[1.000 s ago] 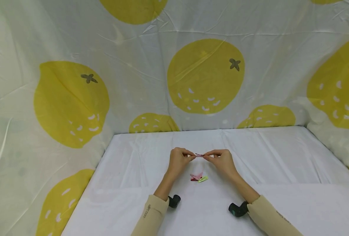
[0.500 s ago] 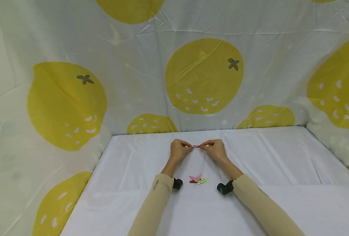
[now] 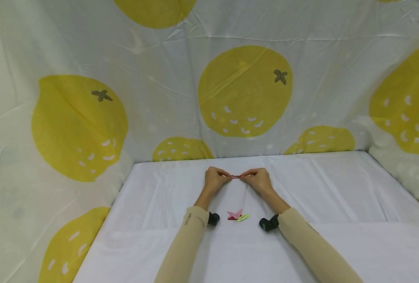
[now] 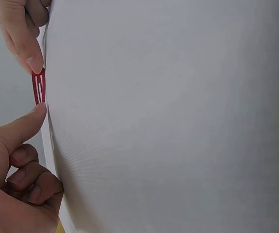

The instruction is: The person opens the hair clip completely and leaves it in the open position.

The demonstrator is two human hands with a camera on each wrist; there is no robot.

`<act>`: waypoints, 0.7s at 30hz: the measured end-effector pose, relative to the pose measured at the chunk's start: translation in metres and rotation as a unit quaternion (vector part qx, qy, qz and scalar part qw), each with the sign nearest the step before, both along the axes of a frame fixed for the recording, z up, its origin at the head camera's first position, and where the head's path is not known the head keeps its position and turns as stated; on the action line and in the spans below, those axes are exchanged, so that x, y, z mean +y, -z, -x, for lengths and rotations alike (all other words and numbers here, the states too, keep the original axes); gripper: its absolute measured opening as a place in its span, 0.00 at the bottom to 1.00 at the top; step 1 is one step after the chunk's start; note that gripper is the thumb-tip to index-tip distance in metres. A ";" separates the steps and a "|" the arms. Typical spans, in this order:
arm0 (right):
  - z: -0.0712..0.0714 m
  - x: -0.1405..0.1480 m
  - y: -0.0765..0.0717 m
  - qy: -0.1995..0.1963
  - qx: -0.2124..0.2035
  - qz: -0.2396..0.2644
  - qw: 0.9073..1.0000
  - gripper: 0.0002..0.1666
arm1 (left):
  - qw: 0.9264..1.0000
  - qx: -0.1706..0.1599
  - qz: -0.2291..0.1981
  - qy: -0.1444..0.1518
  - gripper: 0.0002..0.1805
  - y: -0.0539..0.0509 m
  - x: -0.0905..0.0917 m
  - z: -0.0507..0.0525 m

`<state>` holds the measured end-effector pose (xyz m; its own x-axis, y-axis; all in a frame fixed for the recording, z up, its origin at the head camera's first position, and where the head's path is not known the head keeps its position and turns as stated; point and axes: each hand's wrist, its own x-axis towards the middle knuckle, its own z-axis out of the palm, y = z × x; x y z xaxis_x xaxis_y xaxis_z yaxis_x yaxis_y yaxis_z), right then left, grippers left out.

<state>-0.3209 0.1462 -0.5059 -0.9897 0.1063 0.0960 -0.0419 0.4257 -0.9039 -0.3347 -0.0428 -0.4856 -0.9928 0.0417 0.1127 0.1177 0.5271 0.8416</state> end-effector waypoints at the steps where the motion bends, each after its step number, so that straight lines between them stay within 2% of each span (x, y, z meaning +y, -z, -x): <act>1: 0.000 0.000 0.000 -0.001 0.001 0.000 1.000 0.07 | 1.000 -0.001 0.000 0.000 0.03 0.000 0.000 0.000; 14: -0.002 0.004 0.000 -0.018 -0.002 0.007 1.000 0.10 | 1.000 -0.016 -0.008 0.000 0.05 -0.001 -0.002 -0.002; 18: -0.007 0.009 -0.002 -0.029 -0.026 0.029 0.999 0.13 | 0.999 -0.030 -0.008 0.008 0.05 -0.005 -0.009 -0.010; 21: -0.017 0.014 -0.005 -0.044 -0.058 0.036 0.997 0.15 | 0.999 -0.044 -0.005 0.025 0.05 -0.012 -0.017 -0.022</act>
<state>-0.3042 0.1601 -0.5009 -0.9995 0.0217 -0.0242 0.0304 0.3589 -0.9329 -0.3126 -0.0603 -0.4734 -0.9955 0.0915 0.0257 0.0693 0.5139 0.8550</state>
